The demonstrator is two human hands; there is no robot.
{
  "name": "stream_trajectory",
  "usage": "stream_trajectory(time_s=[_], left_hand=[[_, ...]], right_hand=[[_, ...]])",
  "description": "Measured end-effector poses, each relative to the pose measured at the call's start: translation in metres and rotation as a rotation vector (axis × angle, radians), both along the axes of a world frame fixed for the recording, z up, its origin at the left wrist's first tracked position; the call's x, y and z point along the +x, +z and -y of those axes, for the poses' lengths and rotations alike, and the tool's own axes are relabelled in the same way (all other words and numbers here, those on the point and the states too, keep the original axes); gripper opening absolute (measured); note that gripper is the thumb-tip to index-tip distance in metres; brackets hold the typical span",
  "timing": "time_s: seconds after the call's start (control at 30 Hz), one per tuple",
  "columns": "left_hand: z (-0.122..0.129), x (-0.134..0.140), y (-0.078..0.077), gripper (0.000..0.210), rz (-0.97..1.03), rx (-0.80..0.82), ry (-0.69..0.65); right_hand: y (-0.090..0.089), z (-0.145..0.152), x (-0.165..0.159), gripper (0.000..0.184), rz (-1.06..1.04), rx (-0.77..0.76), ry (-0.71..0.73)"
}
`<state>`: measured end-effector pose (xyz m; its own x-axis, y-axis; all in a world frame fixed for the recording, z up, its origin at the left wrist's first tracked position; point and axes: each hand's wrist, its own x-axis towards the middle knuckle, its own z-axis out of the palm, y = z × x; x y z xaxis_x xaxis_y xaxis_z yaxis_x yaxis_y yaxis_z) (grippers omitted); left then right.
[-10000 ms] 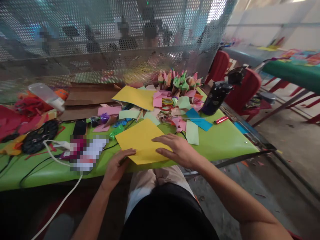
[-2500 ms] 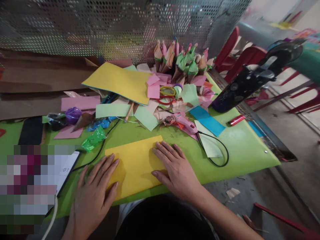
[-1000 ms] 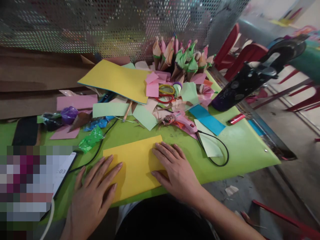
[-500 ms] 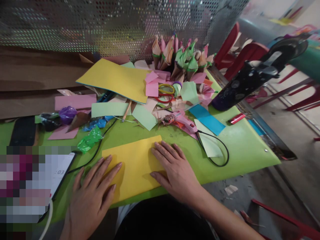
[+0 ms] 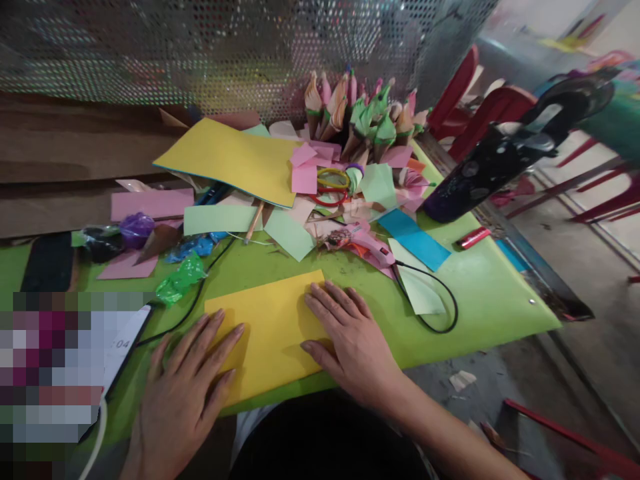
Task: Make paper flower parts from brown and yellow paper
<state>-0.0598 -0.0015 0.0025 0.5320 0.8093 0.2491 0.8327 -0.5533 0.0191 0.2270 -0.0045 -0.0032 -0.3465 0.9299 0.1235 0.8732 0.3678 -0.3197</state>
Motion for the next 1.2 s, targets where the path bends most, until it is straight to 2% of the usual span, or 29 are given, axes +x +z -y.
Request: stream_trajectory(time_s=[0.33,0.57,0.77,0.87,1.07,1.2], left_hand=[[-0.003,-0.001,-0.003,0.048,-0.041,0.052,-0.027],[0.004,0.009,0.0,0.049,-0.027,0.028,-0.013],[0.004,0.014,0.003,0.053,0.084,-0.189,-0.209],[0.003,0.017,0.005,0.053,0.101,-0.247,-0.215],[0.009,0.025,0.008,0.052,-0.005,-0.185,-0.188],[0.01,0.026,0.005,0.053,-0.039,-0.146,-0.199]], right_hand=[[-0.002,-0.001,-0.002,0.053,0.025,0.039,-0.035],[-0.005,-0.003,0.0,0.052,0.04,0.047,-0.032],[-0.005,-0.004,0.006,0.051,0.08,0.008,-0.016],[-0.005,-0.005,0.008,0.05,0.095,-0.012,-0.011],[-0.007,-0.006,0.009,0.049,0.094,0.008,-0.034],[-0.001,0.001,0.008,0.052,0.074,0.076,-0.09]])
